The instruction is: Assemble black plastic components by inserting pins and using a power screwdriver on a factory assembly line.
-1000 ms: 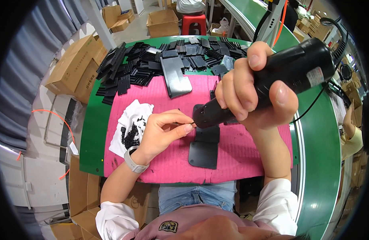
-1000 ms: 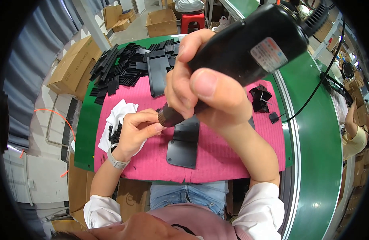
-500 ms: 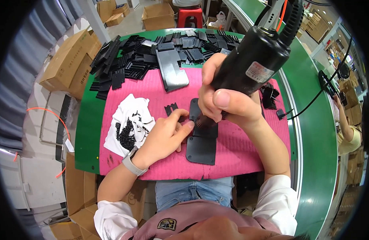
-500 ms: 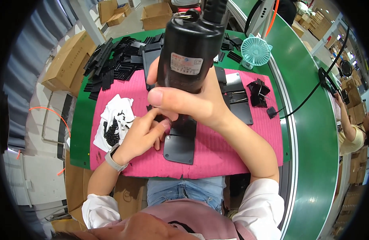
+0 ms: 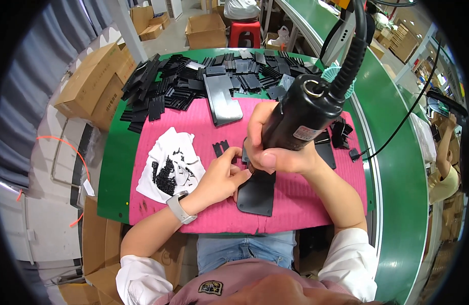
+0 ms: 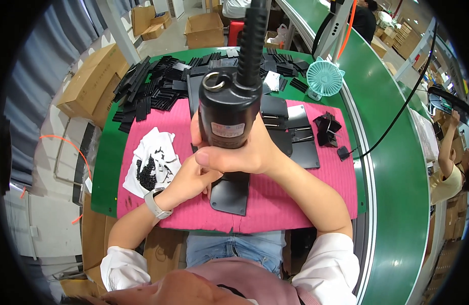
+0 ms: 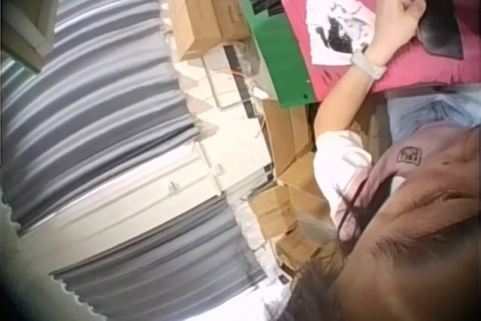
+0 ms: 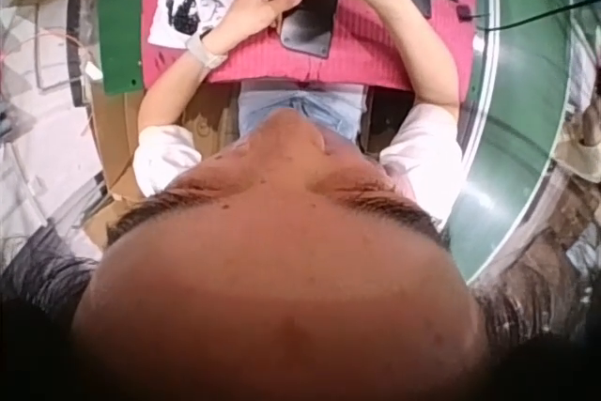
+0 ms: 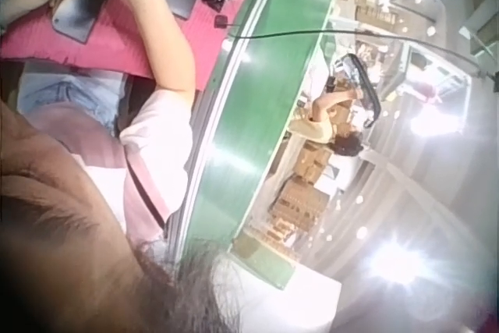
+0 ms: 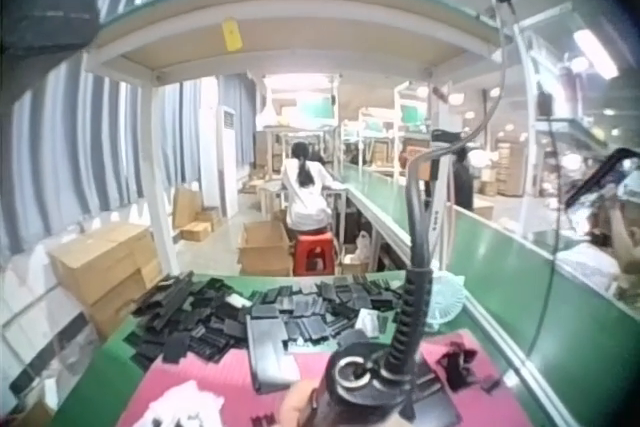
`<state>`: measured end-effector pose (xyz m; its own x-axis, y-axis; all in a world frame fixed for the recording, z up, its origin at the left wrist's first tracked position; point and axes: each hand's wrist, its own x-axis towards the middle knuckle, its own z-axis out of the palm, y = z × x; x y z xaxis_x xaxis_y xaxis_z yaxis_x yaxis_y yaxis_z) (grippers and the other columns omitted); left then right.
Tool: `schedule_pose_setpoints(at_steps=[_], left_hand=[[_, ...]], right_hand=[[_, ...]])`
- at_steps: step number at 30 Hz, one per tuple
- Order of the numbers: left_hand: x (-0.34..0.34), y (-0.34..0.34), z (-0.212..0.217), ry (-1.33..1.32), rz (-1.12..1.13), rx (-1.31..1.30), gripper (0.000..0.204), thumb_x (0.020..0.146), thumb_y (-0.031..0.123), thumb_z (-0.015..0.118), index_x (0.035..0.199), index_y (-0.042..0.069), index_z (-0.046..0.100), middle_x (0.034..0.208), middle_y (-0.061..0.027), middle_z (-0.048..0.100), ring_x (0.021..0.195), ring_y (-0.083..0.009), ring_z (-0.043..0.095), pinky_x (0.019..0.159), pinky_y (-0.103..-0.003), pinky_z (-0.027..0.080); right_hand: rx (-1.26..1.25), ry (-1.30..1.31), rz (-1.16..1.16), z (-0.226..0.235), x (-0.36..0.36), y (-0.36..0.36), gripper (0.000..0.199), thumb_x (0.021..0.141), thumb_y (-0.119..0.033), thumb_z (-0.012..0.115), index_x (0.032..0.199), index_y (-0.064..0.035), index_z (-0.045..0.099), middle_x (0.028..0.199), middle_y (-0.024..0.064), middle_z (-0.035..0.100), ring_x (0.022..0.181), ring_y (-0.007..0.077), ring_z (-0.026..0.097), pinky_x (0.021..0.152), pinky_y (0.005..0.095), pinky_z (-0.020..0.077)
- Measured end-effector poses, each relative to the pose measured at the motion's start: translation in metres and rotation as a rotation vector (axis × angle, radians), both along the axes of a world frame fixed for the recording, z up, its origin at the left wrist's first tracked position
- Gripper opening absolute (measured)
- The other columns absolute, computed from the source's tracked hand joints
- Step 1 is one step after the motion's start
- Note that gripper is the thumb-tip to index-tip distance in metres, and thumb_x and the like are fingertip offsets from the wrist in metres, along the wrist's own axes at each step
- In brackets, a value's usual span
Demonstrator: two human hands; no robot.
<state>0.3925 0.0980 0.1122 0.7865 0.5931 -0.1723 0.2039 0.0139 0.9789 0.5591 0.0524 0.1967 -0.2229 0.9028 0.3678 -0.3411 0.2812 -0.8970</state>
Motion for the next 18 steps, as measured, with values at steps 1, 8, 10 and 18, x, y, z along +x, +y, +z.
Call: schedule_pose_setpoints(at_steps=[1, 8, 10, 18], left_hand=[[-0.001, -0.001, 0.0, 0.004, -0.001, -0.009, 0.034, 0.088, 0.005, 0.058, 0.116, -0.003, 0.039, 0.06, -0.0091, 0.058, 0.046, -0.0173, 0.059, 0.044, -0.029, 0.042], [0.0, 0.0, 0.0, -0.017, -0.006, 0.013, 0.034, 0.088, 0.004, 0.057, 0.115, -0.004, 0.039, 0.06, -0.0091, 0.058, 0.046, -0.0176, 0.059, 0.043, -0.029, 0.042], [0.002, 0.0, 0.001, -0.024, 0.0, 0.008, 0.034, 0.087, 0.004, 0.058, 0.115, -0.004, 0.04, 0.061, -0.0097, 0.059, 0.046, -0.018, 0.06, 0.042, -0.029, 0.042], [0.002, -0.003, 0.0, 0.029, 0.061, 0.16, 0.038, 0.086, 0.006, 0.06, 0.117, -0.004, 0.042, 0.059, -0.009, 0.06, 0.046, -0.0162, 0.059, 0.042, -0.03, 0.041]], right_hand=[[-0.008, 0.014, 0.0, -0.001, 0.0, 0.0, 0.034, 0.072, -0.011, 0.073, 0.089, -0.0012, 0.046, 0.06, 0.0043, 0.051, 0.048, 0.012, 0.048, 0.047, 0.026, 0.0433], [0.095, 0.017, 0.042, -0.004, -0.001, 0.005, 0.032, 0.071, -0.01, 0.073, 0.088, -0.0003, 0.049, 0.062, 0.0061, 0.054, 0.047, 0.0122, 0.049, 0.046, 0.0259, 0.0438], [0.071, 0.004, 0.002, -0.003, 0.0, 0.003, 0.032, 0.071, -0.011, 0.074, 0.088, -0.0002, 0.049, 0.063, 0.0063, 0.054, 0.048, 0.012, 0.051, 0.046, 0.026, 0.0439], [0.137, -0.05, -0.049, 0.006, -0.002, -0.003, 0.027, 0.07, -0.013, 0.073, 0.087, -0.0002, 0.056, 0.072, 0.0048, 0.057, 0.059, 0.0093, 0.054, 0.054, 0.023, 0.0427]])
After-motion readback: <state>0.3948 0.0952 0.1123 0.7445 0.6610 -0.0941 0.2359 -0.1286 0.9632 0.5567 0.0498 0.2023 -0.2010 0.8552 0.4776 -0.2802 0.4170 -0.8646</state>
